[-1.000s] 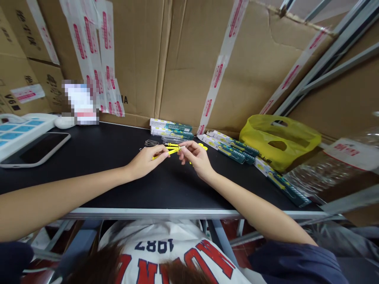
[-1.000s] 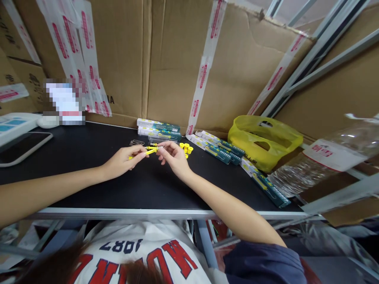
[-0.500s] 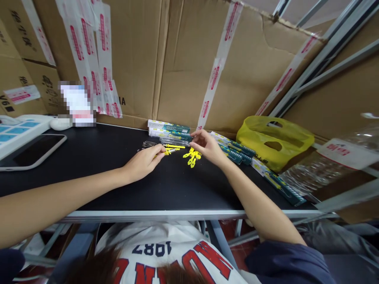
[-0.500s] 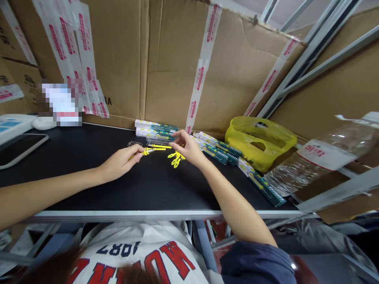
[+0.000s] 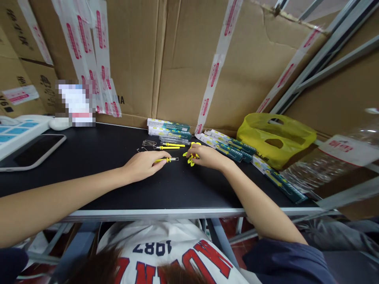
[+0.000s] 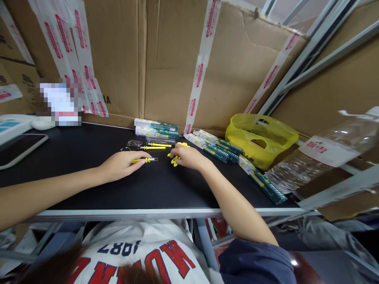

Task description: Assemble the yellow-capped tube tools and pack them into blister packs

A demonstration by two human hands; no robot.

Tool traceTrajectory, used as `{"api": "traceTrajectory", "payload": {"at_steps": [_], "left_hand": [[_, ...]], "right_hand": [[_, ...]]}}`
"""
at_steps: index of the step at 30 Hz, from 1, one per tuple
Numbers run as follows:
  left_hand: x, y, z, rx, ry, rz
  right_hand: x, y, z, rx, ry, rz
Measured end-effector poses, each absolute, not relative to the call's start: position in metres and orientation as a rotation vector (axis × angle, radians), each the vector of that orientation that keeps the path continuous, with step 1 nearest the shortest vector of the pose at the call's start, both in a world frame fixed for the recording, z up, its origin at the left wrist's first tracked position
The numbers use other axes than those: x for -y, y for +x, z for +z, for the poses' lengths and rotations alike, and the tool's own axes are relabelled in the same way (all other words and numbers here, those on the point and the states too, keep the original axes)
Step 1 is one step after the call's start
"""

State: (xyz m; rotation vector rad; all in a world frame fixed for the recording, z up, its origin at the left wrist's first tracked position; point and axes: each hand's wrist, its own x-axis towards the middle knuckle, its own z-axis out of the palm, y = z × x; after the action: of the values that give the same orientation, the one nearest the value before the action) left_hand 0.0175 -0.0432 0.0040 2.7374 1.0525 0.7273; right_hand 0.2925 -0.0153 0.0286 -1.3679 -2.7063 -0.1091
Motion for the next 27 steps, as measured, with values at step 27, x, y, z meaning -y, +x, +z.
{"api": "traceTrajectory", "payload": {"at_steps": [27], "left_hand": [[0.042,0.019,0.001,-1.082,2.698,0.668]], "right_hand": [[0.018,0.281,0.020,2.738,-1.299,-0.092]]}}
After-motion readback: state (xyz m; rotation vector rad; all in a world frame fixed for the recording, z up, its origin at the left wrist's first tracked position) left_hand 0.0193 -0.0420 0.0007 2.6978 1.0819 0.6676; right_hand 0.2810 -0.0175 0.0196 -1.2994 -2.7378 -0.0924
